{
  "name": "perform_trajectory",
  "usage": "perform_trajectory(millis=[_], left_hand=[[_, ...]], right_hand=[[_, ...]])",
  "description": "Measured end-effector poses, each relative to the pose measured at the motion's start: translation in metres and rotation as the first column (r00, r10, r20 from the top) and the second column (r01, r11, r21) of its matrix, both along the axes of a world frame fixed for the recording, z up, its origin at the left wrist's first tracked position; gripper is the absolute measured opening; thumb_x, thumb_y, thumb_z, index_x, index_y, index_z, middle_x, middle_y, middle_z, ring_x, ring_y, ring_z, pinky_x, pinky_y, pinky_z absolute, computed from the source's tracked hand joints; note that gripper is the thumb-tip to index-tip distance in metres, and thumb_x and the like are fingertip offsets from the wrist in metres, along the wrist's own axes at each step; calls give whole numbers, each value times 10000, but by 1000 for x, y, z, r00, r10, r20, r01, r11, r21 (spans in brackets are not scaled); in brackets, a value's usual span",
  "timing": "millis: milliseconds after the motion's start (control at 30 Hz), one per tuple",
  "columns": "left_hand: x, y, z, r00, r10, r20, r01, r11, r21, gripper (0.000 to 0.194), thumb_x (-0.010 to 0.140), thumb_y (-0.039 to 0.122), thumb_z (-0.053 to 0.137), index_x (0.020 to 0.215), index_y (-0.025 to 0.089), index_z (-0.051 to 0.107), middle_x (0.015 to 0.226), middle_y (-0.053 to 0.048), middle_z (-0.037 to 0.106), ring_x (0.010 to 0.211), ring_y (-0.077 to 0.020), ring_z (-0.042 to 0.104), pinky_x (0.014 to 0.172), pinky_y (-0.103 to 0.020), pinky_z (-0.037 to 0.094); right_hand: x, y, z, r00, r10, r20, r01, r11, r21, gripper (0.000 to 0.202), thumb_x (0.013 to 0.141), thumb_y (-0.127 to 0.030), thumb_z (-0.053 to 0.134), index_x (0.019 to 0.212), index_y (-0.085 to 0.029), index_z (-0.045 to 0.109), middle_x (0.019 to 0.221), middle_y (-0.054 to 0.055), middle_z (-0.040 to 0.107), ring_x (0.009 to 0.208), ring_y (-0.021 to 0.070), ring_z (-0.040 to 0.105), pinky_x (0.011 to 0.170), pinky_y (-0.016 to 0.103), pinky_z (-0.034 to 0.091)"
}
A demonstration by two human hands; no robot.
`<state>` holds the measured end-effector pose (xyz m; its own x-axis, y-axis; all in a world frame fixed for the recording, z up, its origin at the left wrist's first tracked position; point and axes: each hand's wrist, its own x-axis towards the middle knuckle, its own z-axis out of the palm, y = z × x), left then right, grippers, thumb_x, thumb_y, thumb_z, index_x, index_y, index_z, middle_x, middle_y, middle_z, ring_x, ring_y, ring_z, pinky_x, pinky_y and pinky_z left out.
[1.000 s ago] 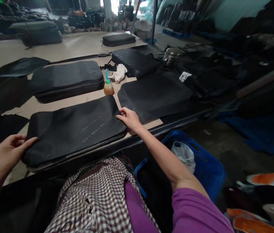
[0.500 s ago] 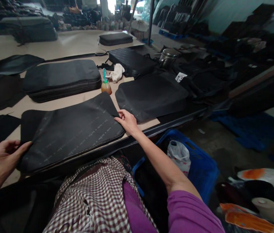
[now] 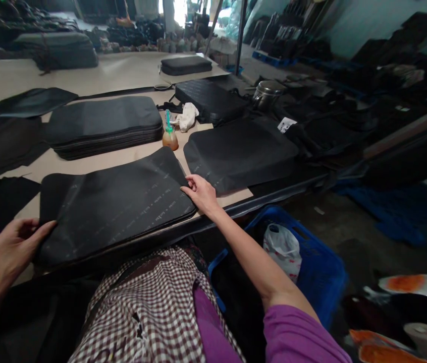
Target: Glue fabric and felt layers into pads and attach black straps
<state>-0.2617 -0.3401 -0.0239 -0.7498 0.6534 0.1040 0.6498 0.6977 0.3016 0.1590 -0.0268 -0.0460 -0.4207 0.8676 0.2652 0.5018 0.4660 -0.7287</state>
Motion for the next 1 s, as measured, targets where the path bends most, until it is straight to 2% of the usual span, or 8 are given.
perform_trajectory(millis=[100,267,467,567,700,833,1000], left_hand=[[6,3,3,999,-17,-32,17,1000,-18,543,849,748,559,1114,282,641,972,-14,725,884,-241,716,724,-282,481],[10,5,6,998,-25,-50,25,1000,-6,522,837,726,546,1060,268,660,902,-13,711,798,-223,698,687,-278,462],[3,-1,1,997,19,74,-25,996,80,483,807,729,638,1035,306,690,947,27,740,781,-204,690,696,-276,480],[2,-1,-1,997,13,76,-21,995,99,471,824,721,638,1048,311,701,930,38,724,785,-197,686,683,-265,463],[13,6,9,995,32,100,-46,989,139,441,832,651,676,1025,256,707,883,38,678,760,-167,641,675,-243,431],[25,13,22,985,-70,157,32,973,231,385,872,585,677,904,201,686,803,27,619,759,-144,568,703,-238,401],[20,14,23,968,-114,223,30,936,352,335,883,518,692,835,189,643,738,27,565,704,-135,505,667,-252,364]], right_hand=[[0,-4,4,998,-11,57,8,998,57,318,883,-386,742,1165,-251,681,960,17,696,818,189,629,776,328,489],[0,-11,10,995,-18,98,5,991,130,403,915,-384,713,1283,-247,620,1120,52,677,885,198,635,801,338,516],[0,-12,6,999,-29,43,25,997,75,385,921,-389,700,1266,-235,625,1045,49,679,861,204,626,823,350,514],[0,-10,3,999,-39,19,38,997,64,387,919,-399,696,1262,-232,632,1038,49,678,846,201,624,820,349,511],[1,-10,1,1000,-23,16,22,997,73,398,916,-421,689,1259,-224,643,1019,51,670,820,198,613,804,350,509],[4,-8,-6,998,-49,50,41,988,148,454,903,-504,689,1269,-237,656,993,46,658,818,203,609,815,355,510],[4,-1,-17,990,-104,98,85,979,184,550,876,-595,694,1279,-222,683,969,78,686,805,221,628,781,358,507]])
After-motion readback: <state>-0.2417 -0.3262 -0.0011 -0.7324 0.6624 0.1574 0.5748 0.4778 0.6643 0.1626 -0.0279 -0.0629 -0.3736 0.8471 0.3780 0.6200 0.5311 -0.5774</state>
